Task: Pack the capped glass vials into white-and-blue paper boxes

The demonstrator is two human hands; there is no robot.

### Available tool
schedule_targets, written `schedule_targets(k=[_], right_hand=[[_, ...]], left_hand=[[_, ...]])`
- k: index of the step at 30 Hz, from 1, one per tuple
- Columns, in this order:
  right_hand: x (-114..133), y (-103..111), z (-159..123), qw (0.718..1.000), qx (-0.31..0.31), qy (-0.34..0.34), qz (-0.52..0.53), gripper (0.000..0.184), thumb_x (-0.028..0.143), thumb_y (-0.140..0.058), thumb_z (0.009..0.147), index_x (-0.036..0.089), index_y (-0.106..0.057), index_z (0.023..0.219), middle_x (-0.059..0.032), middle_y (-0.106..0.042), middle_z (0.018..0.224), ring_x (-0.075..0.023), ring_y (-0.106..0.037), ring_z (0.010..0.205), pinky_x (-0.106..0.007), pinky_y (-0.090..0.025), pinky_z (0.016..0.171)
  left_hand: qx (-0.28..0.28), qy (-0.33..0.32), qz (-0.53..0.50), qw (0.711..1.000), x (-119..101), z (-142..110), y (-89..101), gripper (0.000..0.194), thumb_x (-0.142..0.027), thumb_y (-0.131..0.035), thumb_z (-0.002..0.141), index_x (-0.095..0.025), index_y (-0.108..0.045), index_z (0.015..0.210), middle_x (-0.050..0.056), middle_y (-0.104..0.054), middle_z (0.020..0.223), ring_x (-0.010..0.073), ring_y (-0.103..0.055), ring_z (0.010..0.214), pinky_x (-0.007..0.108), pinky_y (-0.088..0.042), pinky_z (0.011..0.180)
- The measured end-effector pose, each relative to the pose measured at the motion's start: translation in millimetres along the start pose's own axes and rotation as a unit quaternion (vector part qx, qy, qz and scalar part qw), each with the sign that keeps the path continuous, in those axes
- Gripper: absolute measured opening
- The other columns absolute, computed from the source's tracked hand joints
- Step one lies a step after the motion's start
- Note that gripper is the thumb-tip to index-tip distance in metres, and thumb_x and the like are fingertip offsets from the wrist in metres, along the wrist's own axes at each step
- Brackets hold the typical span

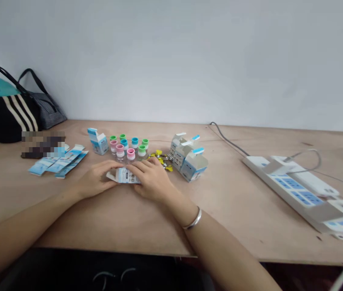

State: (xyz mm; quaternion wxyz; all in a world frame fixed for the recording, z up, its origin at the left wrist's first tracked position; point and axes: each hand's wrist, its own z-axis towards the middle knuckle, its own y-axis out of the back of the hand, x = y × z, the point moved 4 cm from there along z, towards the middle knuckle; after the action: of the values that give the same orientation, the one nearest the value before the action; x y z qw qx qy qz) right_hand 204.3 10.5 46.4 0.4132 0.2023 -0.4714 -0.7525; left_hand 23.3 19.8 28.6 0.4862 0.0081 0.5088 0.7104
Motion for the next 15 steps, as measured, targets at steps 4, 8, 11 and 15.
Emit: schedule_targets(k=[4, 8, 11, 15], right_hand=[[0.8, 4.4, -1.4, 0.998, 0.031, 0.019, 0.057, 0.054, 0.038, -0.067, 0.071, 0.023, -0.055, 0.121, -0.0112, -0.056, 0.124, -0.0294, -0.052, 0.111, -0.046, -0.036, 0.093], [-8.0, 5.7, -3.1, 0.986, 0.037, -0.005, 0.162, 0.03, 0.031, -0.063, 0.076, 0.021, -0.059, 0.104, -0.0114, -0.052, 0.122, -0.0246, -0.054, 0.107, -0.039, -0.043, 0.089], [-12.3, 2.1, -3.1, 0.981, 0.044, -0.021, 0.19, 0.019, 0.025, -0.064, 0.073, 0.02, -0.054, 0.089, -0.0093, -0.056, 0.11, -0.0225, -0.055, 0.098, -0.036, -0.045, 0.083], [-12.6, -3.6, -3.0, 0.981, 0.047, -0.065, 0.179, 0.024, 0.026, -0.067, 0.069, 0.02, -0.047, 0.082, -0.0037, -0.059, 0.088, -0.0173, -0.054, 0.076, -0.029, -0.042, 0.068]], left_hand=[[0.019, -0.015, 0.026, 0.999, -0.1, -2.3, -2.8, 0.041, -0.008, -0.059, 0.071, -0.021, -0.053, 0.109, 0.007, -0.056, 0.118, 0.0227, -0.055, 0.112, 0.039, -0.045, 0.097], [0.054, -0.021, 0.02, 0.998, -3.3, -6.6, -3.9, 0.05, -0.007, -0.058, 0.068, -0.022, -0.05, 0.115, 0.009, -0.049, 0.128, 0.0247, -0.05, 0.118, 0.039, -0.044, 0.099], [0.07, 0.013, -0.025, 0.997, -0.9, -10.0, -2.2, 0.064, -0.017, -0.065, 0.066, -0.023, -0.041, 0.125, 0.009, -0.049, 0.129, 0.0246, -0.052, 0.116, 0.038, -0.046, 0.096], [0.054, 0.087, -0.045, 0.994, 7.7, -12.6, 0.6, 0.06, -0.027, -0.066, 0.07, -0.022, -0.04, 0.124, 0.007, -0.062, 0.113, 0.0228, -0.061, 0.102, 0.033, -0.051, 0.082]])
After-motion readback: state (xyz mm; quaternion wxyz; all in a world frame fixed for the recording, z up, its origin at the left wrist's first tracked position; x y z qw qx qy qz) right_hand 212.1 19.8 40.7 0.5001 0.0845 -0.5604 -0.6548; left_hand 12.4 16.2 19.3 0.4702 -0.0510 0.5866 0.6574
